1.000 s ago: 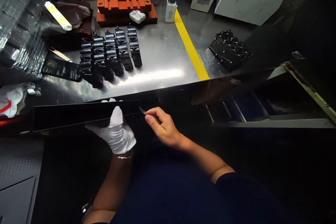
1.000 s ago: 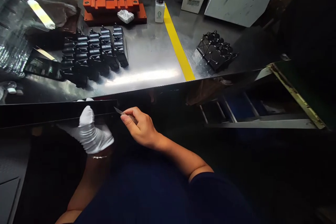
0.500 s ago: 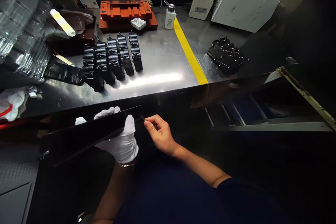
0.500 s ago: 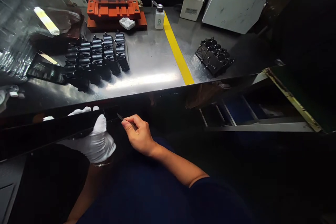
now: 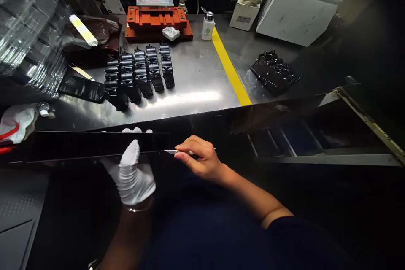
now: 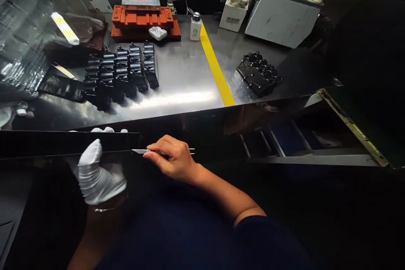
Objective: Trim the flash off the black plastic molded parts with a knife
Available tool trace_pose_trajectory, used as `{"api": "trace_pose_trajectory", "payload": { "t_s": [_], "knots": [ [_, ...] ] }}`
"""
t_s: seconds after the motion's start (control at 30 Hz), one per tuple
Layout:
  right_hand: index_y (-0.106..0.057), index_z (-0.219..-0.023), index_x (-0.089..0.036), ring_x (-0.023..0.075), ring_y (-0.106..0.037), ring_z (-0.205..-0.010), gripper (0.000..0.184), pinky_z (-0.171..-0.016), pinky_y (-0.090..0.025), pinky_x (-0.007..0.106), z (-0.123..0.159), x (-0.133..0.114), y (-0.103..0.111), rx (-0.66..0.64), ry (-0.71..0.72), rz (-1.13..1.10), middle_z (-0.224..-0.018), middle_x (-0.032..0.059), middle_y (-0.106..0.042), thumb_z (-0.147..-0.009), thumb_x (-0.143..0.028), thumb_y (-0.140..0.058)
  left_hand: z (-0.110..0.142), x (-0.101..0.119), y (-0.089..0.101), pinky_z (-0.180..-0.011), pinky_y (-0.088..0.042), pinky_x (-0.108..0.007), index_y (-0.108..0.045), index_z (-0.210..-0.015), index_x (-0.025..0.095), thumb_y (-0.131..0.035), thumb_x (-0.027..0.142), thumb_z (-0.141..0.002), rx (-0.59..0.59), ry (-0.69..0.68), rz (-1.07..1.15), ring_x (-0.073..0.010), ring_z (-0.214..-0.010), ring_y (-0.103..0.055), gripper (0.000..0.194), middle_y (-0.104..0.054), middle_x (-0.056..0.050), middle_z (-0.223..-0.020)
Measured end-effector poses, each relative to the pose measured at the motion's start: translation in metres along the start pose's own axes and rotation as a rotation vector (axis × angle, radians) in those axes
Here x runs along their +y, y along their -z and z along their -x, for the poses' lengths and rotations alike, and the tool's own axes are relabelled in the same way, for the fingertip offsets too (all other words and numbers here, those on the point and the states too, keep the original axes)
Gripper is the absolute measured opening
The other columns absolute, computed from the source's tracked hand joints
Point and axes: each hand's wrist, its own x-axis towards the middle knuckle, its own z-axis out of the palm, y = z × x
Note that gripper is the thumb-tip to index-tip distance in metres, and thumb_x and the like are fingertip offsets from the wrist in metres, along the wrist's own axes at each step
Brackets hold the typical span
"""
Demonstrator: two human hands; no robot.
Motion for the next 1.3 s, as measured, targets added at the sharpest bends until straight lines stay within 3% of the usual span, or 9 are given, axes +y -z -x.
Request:
{"api": "trace_pose_trajectory", "payload": {
  "t_s": [0.1,0.27,0.47,0.63,0.77,0.87,1.07,1.23,1.3],
  "knots": [
    [-0.077,-0.091,-0.018,0.0127,-0.061,-0.064,0.021,-0.058,-0.051,0.026,-0.001,0.004,-0.001,0.032,0.017,0.038,-0.075,0.0056,-0.068,-0.093,-0.036,-0.066,0.001,-0.001,0.000,-0.111,-0.052,-0.045,-0.064,-0.110,0.040,-0.078,0.012,-0.079,0.025,-0.083,0.122,-0.0164,-0.121,-0.059,0.044,-0.063,0.011,-0.112],
    [-0.079,-0.089,-0.021,0.0120,-0.058,-0.063,0.019,-0.056,-0.049,0.026,-0.003,0.015,-0.004,0.064,-0.022,0.039,-0.075,0.0042,-0.066,-0.089,-0.037,-0.070,-0.004,0.003,0.002,-0.110,-0.052,-0.045,-0.067,-0.108,0.041,-0.083,0.010,-0.073,-0.028,-0.083,0.095,-0.0152,-0.114,-0.062,0.050,-0.064,0.011,-0.109],
    [-0.079,-0.083,-0.021,0.0135,-0.061,-0.067,0.014,-0.066,-0.052,0.029,-0.020,0.023,0.013,0.181,-0.110,0.052,-0.075,0.0038,-0.070,-0.088,-0.030,-0.069,0.005,0.007,0.007,-0.097,-0.059,-0.046,-0.067,-0.116,0.034,-0.080,0.024,-0.075,-0.141,0.157,0.121,-0.0180,-0.102,-0.064,0.045,-0.066,0.004,-0.107],
    [-0.077,-0.090,-0.020,0.0119,-0.059,-0.063,0.015,-0.062,-0.050,0.027,-0.015,0.009,0.027,-0.045,-0.122,0.009,-0.076,0.0031,-0.069,-0.089,-0.032,-0.069,-0.004,0.002,0.005,-0.070,-0.061,-0.031,-0.070,-0.096,0.024,-0.080,0.036,-0.072,-0.048,0.255,0.096,-0.0141,-0.077,-0.065,0.029,-0.068,0.002,-0.093],
    [-0.075,-0.094,-0.019,0.0123,-0.063,-0.067,0.014,-0.060,-0.051,0.024,-0.009,-0.004,0.036,-0.232,0.011,-0.027,-0.079,0.0047,-0.070,-0.091,-0.031,-0.069,-0.012,0.004,0.001,-0.055,-0.053,-0.026,-0.067,-0.091,0.020,-0.080,0.049,-0.066,-0.024,0.392,-0.013,-0.0136,-0.065,-0.062,0.041,-0.067,0.001,-0.084],
    [-0.076,-0.095,-0.018,0.0119,-0.064,-0.068,0.014,-0.059,-0.052,0.022,-0.010,-0.006,0.043,-0.347,0.094,-0.007,-0.082,0.0060,-0.069,-0.091,-0.030,-0.069,-0.011,0.004,-0.001,-0.056,-0.050,-0.025,-0.067,-0.093,0.019,-0.078,0.052,-0.066,-0.026,0.373,-0.121,-0.0134,-0.064,-0.061,0.045,-0.066,0.001,-0.082],
    [-0.077,-0.093,-0.016,0.0121,-0.065,-0.069,0.017,-0.060,-0.052,0.022,-0.018,0.001,0.046,-0.406,0.134,0.049,-0.082,0.0065,-0.069,-0.092,-0.031,-0.069,-0.007,-0.004,0.008,-0.075,-0.054,-0.028,-0.067,-0.104,0.023,-0.078,0.044,-0.075,-0.205,0.294,-0.156,-0.0133,-0.075,-0.062,0.037,-0.069,0.001,-0.096],
    [-0.078,-0.093,-0.018,0.0116,-0.063,-0.065,0.018,-0.056,-0.049,0.023,-0.030,0.018,0.045,-0.246,0.143,0.061,-0.081,0.0059,-0.070,-0.091,-0.034,-0.069,-0.001,-0.011,0.011,-0.080,-0.054,-0.031,-0.067,-0.110,0.022,-0.078,0.042,-0.077,-0.388,0.390,-0.192,-0.0192,-0.089,-0.066,0.041,-0.069,-0.003,-0.100],
    [-0.078,-0.091,-0.020,0.0133,-0.064,-0.069,0.018,-0.061,-0.051,0.026,-0.044,0.033,0.053,-0.138,0.103,0.059,-0.081,0.0054,-0.071,-0.090,-0.036,-0.070,-0.009,-0.011,0.007,-0.082,-0.055,-0.033,-0.067,-0.113,0.020,-0.080,0.043,-0.075,-0.470,0.419,-0.224,-0.0213,-0.093,-0.067,0.046,-0.070,-0.005,-0.105]
  ]
}}
